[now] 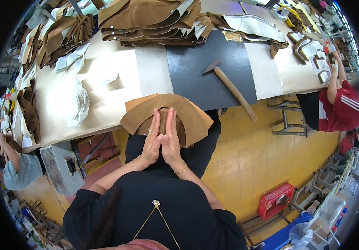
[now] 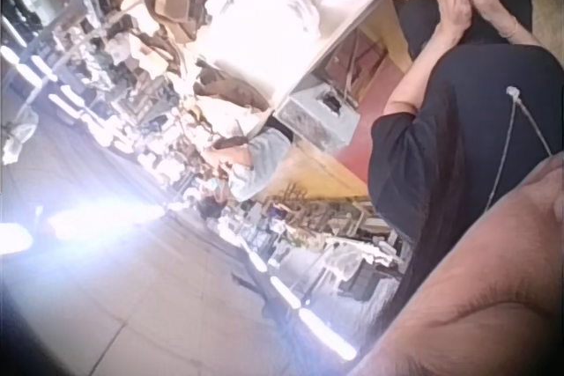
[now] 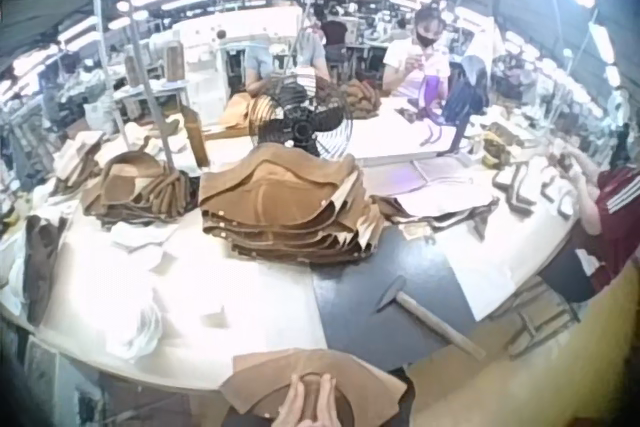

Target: The person repeatedly picks up a brown leather piece and a white insert, aligns them, and uses a wooden mallet to tap the insert into place. The person then places the assembled unit on a stack and repeats the process with new pieces.

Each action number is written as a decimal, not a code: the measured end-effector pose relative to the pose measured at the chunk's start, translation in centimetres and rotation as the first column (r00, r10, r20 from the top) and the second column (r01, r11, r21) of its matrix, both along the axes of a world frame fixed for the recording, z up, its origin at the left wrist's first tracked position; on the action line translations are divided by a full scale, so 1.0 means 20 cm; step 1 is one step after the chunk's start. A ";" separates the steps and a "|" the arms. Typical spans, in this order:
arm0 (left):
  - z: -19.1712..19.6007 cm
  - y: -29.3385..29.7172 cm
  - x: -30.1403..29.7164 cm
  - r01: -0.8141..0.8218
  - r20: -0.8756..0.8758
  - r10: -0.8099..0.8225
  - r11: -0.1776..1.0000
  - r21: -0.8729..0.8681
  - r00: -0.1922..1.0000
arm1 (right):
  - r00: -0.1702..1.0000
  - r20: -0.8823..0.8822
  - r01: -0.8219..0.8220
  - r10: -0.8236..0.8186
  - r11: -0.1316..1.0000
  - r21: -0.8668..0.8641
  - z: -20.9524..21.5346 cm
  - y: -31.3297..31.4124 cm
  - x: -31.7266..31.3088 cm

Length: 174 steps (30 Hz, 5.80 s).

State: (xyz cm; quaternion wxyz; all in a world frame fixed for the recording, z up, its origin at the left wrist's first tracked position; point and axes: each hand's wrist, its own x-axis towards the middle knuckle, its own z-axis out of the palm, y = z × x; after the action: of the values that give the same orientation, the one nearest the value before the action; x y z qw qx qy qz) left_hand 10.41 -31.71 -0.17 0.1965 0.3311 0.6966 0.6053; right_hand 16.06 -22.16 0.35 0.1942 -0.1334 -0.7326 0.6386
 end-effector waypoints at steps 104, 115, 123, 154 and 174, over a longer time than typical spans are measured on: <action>0.65 -1.25 -1.39 -0.905 -0.903 0.421 0.346 0.246 -0.084 | 0.732 -0.163 0.468 -0.662 0.314 0.826 0.10 1.62 -1.20; 0.74 0.38 -1.09 -0.119 -0.789 0.163 0.986 0.115 0.592 | 0.758 -0.084 0.649 -0.647 0.733 0.203 0.20 2.23 -1.14; 0.51 1.46 -1.02 0.110 0.436 -0.107 0.994 0.019 0.893 | 0.971 -0.013 0.238 -0.240 0.952 0.193 0.62 2.14 -0.76; 0.18 1.40 -0.74 0.009 -0.107 -0.024 0.990 -0.140 0.994 | 0.466 -0.619 0.881 -0.632 0.398 0.257 1.66 2.32 0.08; 0.21 0.38 -0.96 0.103 0.577 0.039 0.972 -0.210 0.816 | 0.796 0.358 0.076 -0.488 0.667 0.741 0.10 1.24 0.38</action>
State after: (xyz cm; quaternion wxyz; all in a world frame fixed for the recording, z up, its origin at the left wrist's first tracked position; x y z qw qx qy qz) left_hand -8.73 -24.17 4.01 0.4456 0.1188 0.6643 0.5883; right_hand 23.58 2.74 2.31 0.1208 -0.3376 -0.9088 0.2132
